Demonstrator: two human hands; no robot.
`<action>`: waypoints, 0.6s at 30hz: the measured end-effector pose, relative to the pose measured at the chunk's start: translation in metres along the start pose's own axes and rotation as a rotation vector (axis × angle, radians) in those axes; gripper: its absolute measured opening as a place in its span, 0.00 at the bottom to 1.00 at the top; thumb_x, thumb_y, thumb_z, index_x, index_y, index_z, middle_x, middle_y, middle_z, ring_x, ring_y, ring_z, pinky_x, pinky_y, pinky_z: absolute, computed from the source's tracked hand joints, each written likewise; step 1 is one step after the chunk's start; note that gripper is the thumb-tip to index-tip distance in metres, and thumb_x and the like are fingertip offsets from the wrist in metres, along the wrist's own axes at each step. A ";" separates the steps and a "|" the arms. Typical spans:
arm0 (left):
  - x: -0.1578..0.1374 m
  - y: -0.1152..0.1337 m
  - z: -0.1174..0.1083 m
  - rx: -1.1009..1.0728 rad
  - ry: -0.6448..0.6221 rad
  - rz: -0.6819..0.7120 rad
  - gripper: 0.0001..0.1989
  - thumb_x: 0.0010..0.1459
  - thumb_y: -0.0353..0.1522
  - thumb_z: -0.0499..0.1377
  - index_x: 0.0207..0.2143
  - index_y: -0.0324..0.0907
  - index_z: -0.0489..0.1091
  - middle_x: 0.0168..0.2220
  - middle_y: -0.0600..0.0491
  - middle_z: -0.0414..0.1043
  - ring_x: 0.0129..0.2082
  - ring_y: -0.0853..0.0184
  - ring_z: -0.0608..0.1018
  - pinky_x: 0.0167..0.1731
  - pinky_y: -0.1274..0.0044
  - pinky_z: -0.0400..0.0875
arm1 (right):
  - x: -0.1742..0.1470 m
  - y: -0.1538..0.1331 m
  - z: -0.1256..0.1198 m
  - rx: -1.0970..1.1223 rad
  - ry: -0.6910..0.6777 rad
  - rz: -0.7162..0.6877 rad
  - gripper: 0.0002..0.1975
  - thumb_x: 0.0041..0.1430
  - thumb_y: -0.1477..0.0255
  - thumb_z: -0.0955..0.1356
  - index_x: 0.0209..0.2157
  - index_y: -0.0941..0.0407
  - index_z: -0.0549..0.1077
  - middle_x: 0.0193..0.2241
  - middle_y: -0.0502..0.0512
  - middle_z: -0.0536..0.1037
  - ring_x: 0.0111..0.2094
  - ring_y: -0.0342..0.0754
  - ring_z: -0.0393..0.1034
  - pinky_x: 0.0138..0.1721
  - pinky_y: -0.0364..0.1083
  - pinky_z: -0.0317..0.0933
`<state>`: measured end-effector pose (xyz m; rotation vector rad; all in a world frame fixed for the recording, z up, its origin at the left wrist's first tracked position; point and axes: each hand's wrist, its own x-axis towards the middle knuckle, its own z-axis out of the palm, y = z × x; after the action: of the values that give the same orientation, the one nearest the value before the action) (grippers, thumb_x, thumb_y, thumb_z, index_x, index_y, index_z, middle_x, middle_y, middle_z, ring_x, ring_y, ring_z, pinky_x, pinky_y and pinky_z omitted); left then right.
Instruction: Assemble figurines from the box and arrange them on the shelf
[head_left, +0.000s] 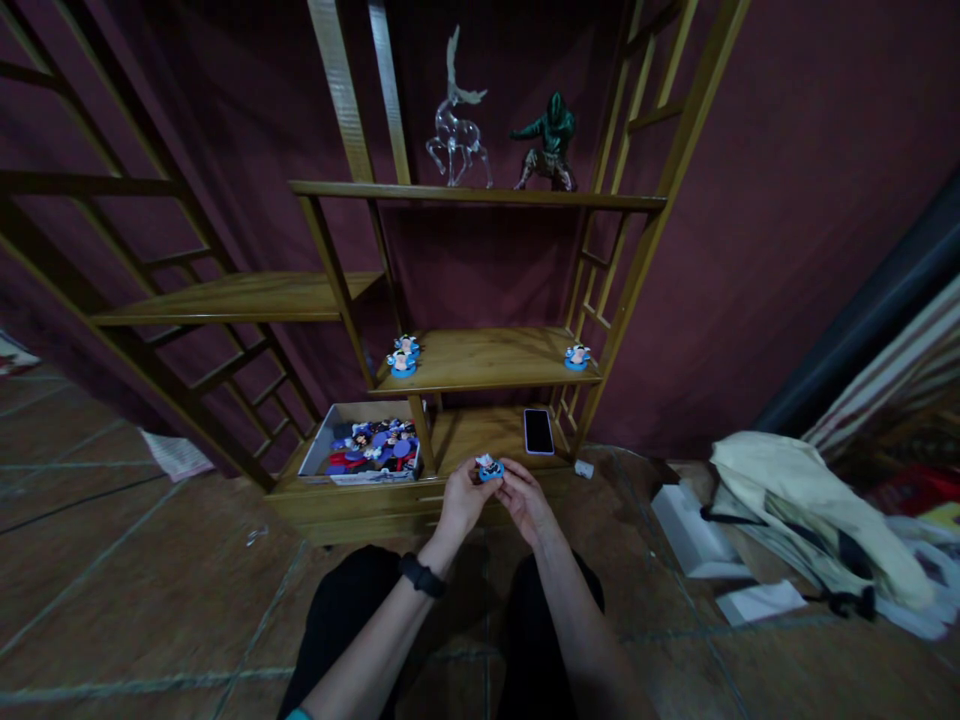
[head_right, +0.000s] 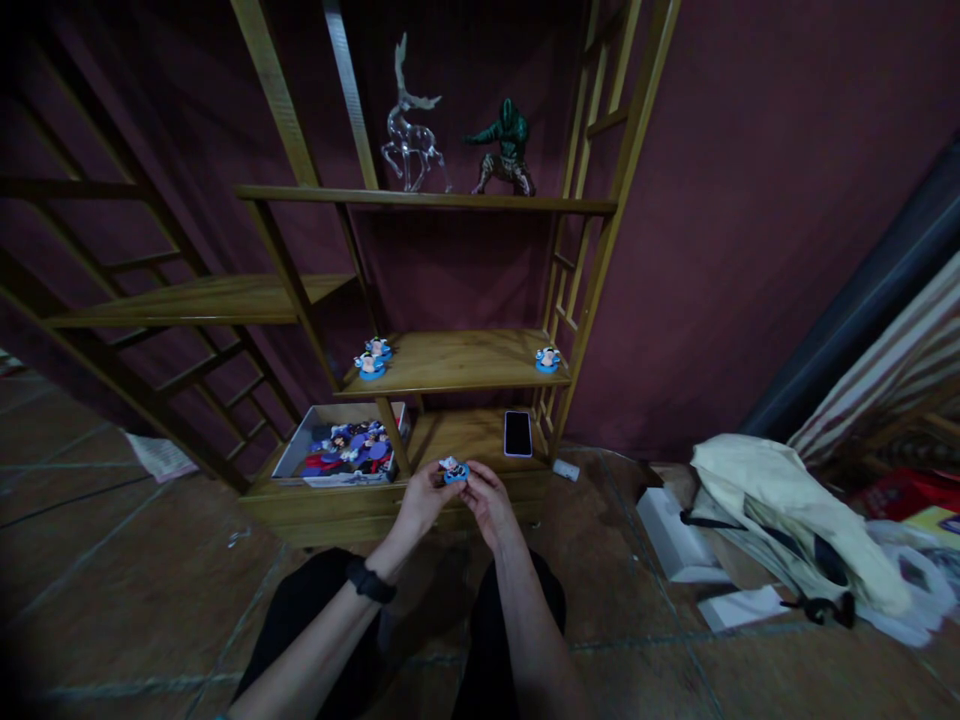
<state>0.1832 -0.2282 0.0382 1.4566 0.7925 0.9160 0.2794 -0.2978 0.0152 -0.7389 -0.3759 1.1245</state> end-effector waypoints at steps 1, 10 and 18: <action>0.000 0.000 0.000 -0.005 -0.016 -0.002 0.15 0.37 0.31 0.66 0.32 0.38 0.72 0.29 0.51 0.74 0.30 0.65 0.74 0.34 0.75 0.68 | 0.000 0.000 0.000 0.002 0.001 0.003 0.14 0.45 0.70 0.71 0.37 0.53 0.72 0.38 0.53 0.77 0.39 0.46 0.71 0.42 0.47 0.62; 0.002 0.002 -0.002 0.075 -0.081 0.009 0.14 0.40 0.36 0.64 0.29 0.37 0.72 0.27 0.52 0.73 0.28 0.67 0.73 0.31 0.77 0.66 | 0.001 0.001 -0.002 0.008 -0.006 0.007 0.12 0.45 0.71 0.71 0.35 0.54 0.72 0.36 0.52 0.78 0.38 0.45 0.71 0.42 0.46 0.62; 0.008 -0.009 -0.013 0.068 0.006 0.055 0.17 0.36 0.36 0.67 0.30 0.38 0.70 0.27 0.53 0.73 0.28 0.68 0.73 0.31 0.77 0.66 | 0.007 0.010 0.003 0.033 -0.024 -0.004 0.11 0.41 0.73 0.72 0.31 0.55 0.73 0.35 0.52 0.78 0.39 0.47 0.71 0.45 0.47 0.62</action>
<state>0.1755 -0.2148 0.0305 1.5416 0.7987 0.9433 0.2735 -0.2878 0.0096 -0.6954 -0.3780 1.1347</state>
